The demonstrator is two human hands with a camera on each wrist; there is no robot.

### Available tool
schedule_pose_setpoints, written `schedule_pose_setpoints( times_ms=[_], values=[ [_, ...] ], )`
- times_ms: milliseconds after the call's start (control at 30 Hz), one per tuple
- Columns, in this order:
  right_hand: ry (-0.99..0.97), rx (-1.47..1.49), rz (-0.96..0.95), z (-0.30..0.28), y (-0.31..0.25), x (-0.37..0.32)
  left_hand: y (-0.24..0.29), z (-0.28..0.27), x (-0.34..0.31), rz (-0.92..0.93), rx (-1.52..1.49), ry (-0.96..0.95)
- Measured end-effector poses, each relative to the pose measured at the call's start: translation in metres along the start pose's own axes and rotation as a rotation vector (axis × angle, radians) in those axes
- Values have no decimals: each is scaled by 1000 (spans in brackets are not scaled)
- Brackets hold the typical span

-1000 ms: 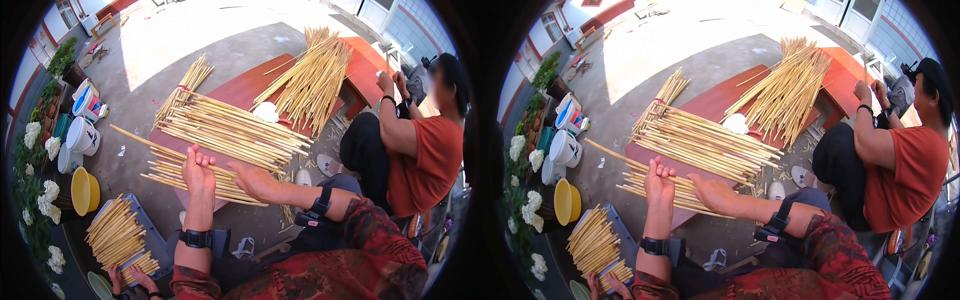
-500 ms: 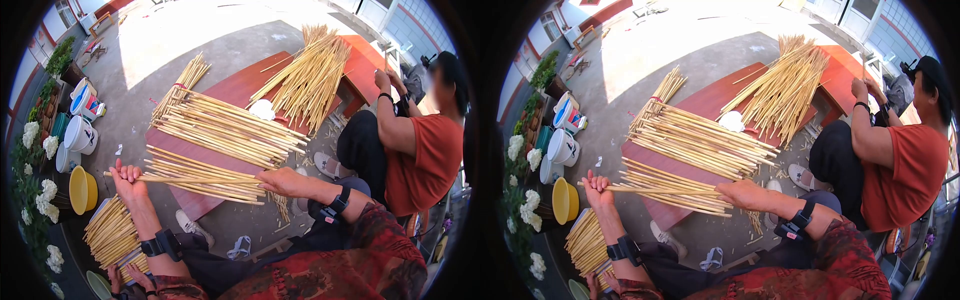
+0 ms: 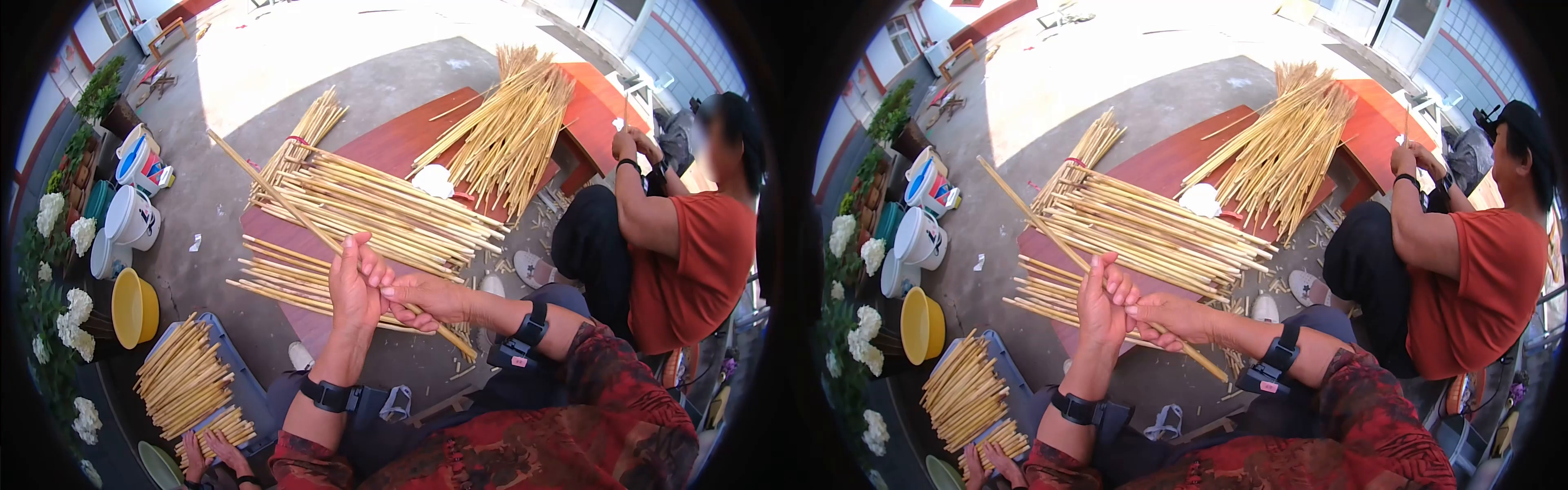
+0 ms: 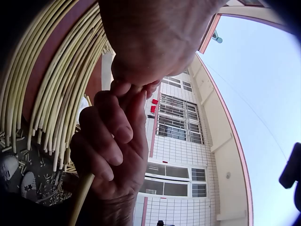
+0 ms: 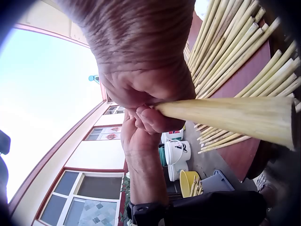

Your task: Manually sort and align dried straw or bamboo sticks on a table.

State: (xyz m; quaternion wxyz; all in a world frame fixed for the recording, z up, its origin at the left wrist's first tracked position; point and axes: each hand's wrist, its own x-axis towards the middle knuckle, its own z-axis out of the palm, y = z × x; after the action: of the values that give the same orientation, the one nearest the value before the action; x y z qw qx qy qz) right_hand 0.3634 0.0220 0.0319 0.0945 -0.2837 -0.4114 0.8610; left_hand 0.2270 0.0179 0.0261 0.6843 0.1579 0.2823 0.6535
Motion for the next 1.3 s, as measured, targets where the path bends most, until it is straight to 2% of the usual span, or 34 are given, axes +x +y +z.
schedule_pose_setpoints(
  times_ms=[67,133,167,200,233,267,333,433,467,533,667,733,833,1067,1133,1167,1233,1267,1300],
  values=[
    [19,-16,-3,1,-1,4,4,1,1,20,29,39],
    [146,-257,-167,1,4,14,4,1,3,40,61,75],
    [146,-255,-168,1,5,17,2,-3,3,92,73,113],
    [233,-377,-221,1,7,19,0,-5,4,144,85,151],
    [320,-501,-274,1,8,21,-2,-5,4,144,85,152],
    [319,-501,-274,-1,15,27,-4,-5,4,149,80,172],
    [504,-873,-631,-3,28,36,-3,-4,4,156,76,190],
    [445,-948,-565,-1,23,28,10,-6,6,108,38,232],
    [446,-949,-565,3,18,22,20,-12,8,147,9,223],
    [423,-1135,-388,7,10,11,43,-22,13,252,-35,230],
    [339,-1294,-396,-17,6,-7,95,-45,15,441,-135,312],
    [335,-1416,-202,-28,-1,-20,118,-62,12,482,-154,360],
    [314,-1430,-280,-52,6,-35,138,-83,5,575,-209,399],
    [378,-1520,-204,-63,18,-39,118,-65,0,610,-134,432],
    [432,-1481,-405,-53,13,-30,106,-62,5,567,-151,316],
    [430,-1484,-408,-47,12,-25,97,-56,8,571,-153,316],
    [447,-1414,-424,-37,11,-15,72,-40,13,451,-134,314],
    [449,-1414,-422,-32,10,-11,61,-32,12,449,-135,313],
    [463,-1415,-336,-28,9,-7,50,-25,12,376,-136,264]
  ],
)
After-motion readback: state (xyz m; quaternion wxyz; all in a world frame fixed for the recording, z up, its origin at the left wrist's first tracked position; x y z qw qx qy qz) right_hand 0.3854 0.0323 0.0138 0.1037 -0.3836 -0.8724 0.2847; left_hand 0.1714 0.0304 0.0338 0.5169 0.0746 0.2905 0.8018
